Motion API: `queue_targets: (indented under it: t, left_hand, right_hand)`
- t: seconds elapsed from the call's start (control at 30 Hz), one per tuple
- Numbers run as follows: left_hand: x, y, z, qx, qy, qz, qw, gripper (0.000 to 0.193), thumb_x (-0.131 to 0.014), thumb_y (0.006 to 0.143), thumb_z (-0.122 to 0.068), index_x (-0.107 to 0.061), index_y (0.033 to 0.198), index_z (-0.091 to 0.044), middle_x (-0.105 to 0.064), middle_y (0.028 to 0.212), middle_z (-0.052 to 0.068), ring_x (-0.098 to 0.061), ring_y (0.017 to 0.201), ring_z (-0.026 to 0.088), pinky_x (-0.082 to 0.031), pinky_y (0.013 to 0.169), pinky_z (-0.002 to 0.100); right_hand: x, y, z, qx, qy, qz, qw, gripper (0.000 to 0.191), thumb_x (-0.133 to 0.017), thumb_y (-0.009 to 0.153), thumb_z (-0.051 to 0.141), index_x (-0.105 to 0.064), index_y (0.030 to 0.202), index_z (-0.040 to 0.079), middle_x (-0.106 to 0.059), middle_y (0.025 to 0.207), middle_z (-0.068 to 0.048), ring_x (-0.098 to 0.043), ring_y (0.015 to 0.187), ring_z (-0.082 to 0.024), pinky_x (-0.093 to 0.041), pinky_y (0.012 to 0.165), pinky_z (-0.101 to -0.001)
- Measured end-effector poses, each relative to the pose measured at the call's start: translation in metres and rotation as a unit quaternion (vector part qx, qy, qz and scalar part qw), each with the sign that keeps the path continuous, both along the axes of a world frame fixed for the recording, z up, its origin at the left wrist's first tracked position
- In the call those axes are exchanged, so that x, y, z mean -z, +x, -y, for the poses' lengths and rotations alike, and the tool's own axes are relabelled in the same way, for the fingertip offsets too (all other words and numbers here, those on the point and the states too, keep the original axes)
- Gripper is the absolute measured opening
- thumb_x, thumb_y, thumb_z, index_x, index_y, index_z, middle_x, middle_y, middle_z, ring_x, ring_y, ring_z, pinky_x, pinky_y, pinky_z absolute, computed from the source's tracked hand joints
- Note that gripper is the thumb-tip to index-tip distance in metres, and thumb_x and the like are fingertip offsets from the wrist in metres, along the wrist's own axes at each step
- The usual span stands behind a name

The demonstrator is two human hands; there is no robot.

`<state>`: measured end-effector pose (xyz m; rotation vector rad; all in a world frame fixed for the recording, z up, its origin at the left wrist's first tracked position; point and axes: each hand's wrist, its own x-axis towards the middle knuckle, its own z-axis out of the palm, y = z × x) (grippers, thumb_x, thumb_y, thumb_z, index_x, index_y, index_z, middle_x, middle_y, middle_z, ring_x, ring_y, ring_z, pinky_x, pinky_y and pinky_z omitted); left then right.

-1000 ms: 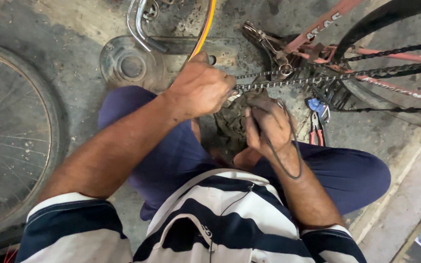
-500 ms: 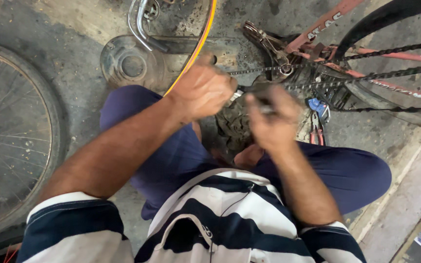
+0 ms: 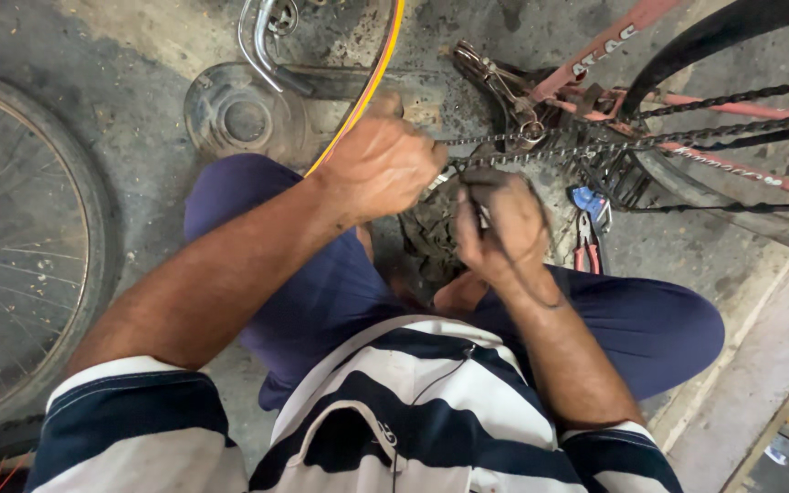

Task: The person sits on the floor and scrubs a bicycle chain with a brush and rag. They hold the chain with one hand and scrub it with the other, repeatedly moving along the chain length.

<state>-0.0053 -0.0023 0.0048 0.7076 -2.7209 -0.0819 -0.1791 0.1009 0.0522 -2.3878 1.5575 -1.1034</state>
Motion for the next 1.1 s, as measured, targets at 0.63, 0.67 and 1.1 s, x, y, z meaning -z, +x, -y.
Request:
queue_targets:
  t: [0.63,0.67,1.1]
  left_hand:
    - [-0.001,0.004,0.01,-0.011,0.025,-0.04,0.999,0.011,-0.064,0.082,-0.025,-0.064,0.074,-0.018,-0.066,0.062,0.004,-0.068,0.061,0.026,-0.043,0.077,0.043]
    - [-0.002,0.003,0.009,-0.006,0.027,-0.043,0.999,0.011,-0.064,0.082,-0.025,-0.064,0.074,-0.018,-0.066,0.062,0.004,-0.068,0.06,0.026,-0.043,0.077,0.043]
    - [-0.005,-0.002,0.011,0.0,0.026,-0.004,1.0,0.009,-0.064,0.083,-0.026,-0.065,0.078,-0.019,-0.066,0.06,0.002,-0.068,0.058,0.024,-0.042,0.075,0.044]
  right_hand:
    - [0.036,-0.03,-0.002,0.111,0.08,0.233,0.963,0.02,-0.077,0.097,0.005,-0.059,0.092,-0.003,-0.072,0.097,-0.015,-0.061,0.084,-0.018,-0.05,0.08,-0.0302]
    - [0.036,-0.03,-0.003,0.124,0.093,0.231,0.961,0.021,-0.078,0.097,0.006,-0.06,0.091,-0.003,-0.07,0.093,-0.015,-0.059,0.081,-0.019,-0.048,0.075,-0.0296]
    - [0.031,-0.027,0.004,0.091,0.1,0.227,0.964,0.017,-0.074,0.099,0.008,-0.062,0.093,-0.002,-0.074,0.101,-0.015,-0.067,0.087,-0.019,-0.053,0.08,-0.0306]
